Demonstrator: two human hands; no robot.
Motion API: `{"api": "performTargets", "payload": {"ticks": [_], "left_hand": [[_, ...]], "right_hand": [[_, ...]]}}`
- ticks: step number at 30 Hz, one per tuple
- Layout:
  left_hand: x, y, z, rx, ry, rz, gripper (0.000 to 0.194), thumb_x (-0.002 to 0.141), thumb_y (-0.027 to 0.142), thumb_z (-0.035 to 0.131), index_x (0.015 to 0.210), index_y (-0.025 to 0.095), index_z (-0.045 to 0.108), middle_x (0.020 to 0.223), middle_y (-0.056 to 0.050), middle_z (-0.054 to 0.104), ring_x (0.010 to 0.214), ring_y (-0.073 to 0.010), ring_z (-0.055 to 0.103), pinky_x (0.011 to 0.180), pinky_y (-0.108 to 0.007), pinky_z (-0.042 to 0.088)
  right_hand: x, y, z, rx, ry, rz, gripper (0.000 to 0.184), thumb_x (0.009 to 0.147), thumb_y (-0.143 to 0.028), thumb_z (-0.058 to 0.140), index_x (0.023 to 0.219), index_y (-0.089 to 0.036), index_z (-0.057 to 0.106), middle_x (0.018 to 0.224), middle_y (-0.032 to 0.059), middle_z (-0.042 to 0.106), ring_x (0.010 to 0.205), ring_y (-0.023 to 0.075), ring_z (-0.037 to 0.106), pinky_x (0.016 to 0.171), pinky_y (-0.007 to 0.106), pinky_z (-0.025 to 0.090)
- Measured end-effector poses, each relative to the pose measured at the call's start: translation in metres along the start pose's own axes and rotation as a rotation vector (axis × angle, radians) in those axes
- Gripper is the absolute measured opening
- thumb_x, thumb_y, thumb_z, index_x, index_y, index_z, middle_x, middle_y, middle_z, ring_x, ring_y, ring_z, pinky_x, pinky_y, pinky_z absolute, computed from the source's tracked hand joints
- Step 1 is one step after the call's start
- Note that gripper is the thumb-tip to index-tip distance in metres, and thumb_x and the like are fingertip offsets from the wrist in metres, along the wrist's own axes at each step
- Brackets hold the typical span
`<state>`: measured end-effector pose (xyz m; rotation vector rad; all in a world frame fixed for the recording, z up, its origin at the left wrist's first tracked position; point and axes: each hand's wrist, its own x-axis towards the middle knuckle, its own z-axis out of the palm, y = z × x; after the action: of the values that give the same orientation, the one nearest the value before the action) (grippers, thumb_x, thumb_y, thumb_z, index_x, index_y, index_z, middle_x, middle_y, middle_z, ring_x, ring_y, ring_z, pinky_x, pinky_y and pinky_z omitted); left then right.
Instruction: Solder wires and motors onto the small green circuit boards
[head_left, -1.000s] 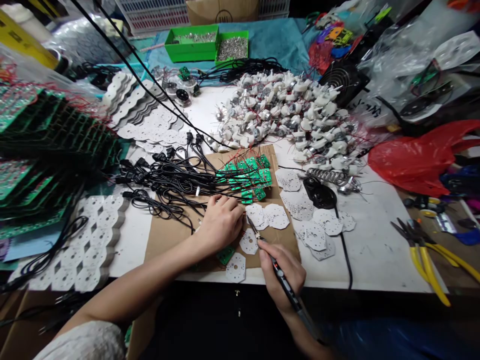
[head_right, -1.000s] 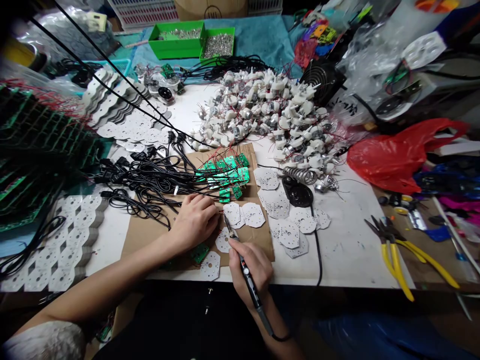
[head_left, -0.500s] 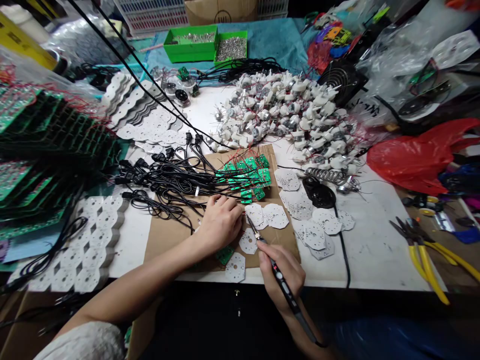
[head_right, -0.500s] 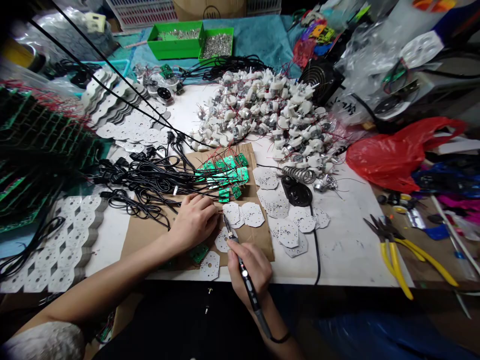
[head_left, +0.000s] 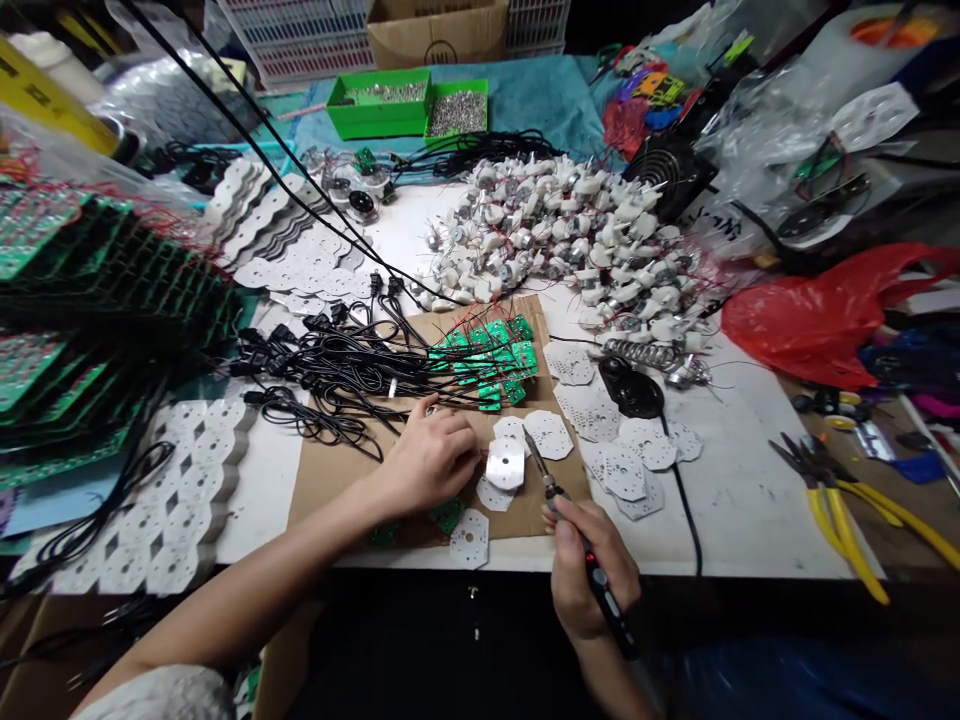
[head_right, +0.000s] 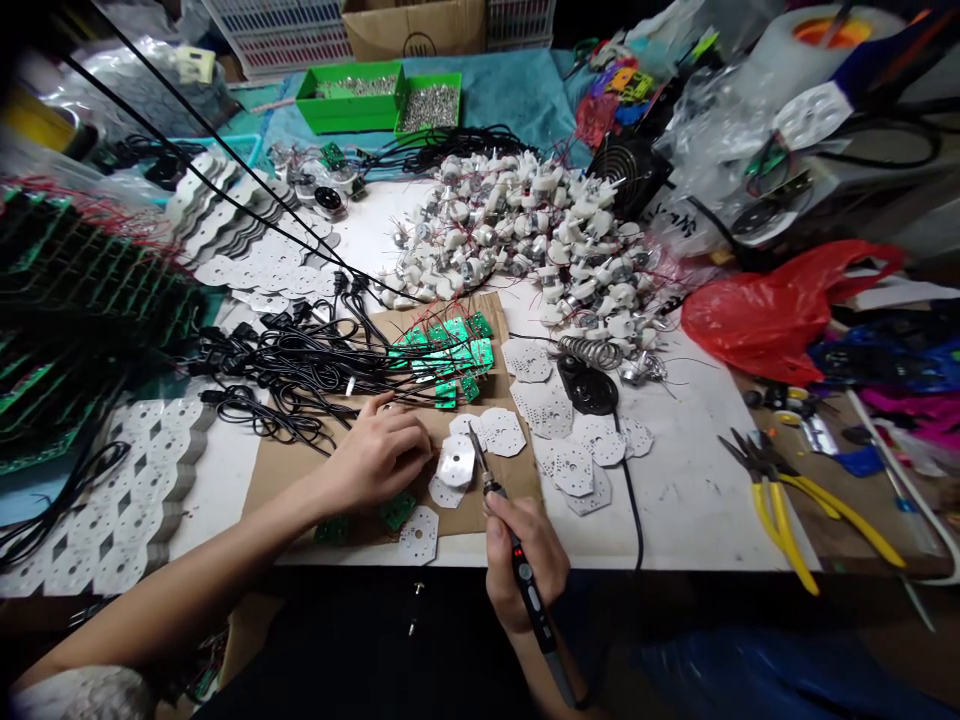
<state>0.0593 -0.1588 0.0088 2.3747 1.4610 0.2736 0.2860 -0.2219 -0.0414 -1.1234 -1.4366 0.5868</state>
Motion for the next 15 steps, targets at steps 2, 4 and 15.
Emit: {"api": "performTargets", "payload": {"ticks": [2,4,15], "left_hand": [[-0.006,-0.003,-0.005,-0.023,-0.030,0.068,0.019,0.098,0.024,0.057,0.082,0.021,0.067,0.078,0.000,0.067,0.081,-0.0183,0.062,0.114,-0.051,0.031],[-0.011,-0.005,-0.005,-0.026,-0.025,0.110,0.021,0.100,0.027,0.057,0.083,0.021,0.067,0.076,0.000,0.066,0.077,-0.0174,0.060,0.111,-0.047,0.036],[0.003,0.003,0.017,0.103,0.126,-0.129,0.019,0.101,0.017,0.050,0.112,0.019,0.065,0.127,-0.013,0.066,0.107,-0.0256,0.064,0.085,-0.039,0.045]], "right_hand": [[-0.002,0.001,-0.001,-0.002,0.013,0.005,0.025,0.098,-0.010,0.061,0.115,-0.022,0.075,0.090,0.0041,0.074,0.074,0.0181,0.071,0.063,0.030,0.063],[-0.002,0.000,-0.002,-0.008,0.002,0.014,0.024,0.099,-0.011,0.061,0.115,-0.023,0.075,0.090,0.0040,0.074,0.075,0.0185,0.072,0.063,0.031,0.064],[0.016,-0.003,-0.021,-0.099,-0.017,-0.078,0.027,0.099,-0.009,0.061,0.117,-0.023,0.073,0.090,0.0036,0.074,0.075,0.0185,0.072,0.064,0.031,0.062]]}}
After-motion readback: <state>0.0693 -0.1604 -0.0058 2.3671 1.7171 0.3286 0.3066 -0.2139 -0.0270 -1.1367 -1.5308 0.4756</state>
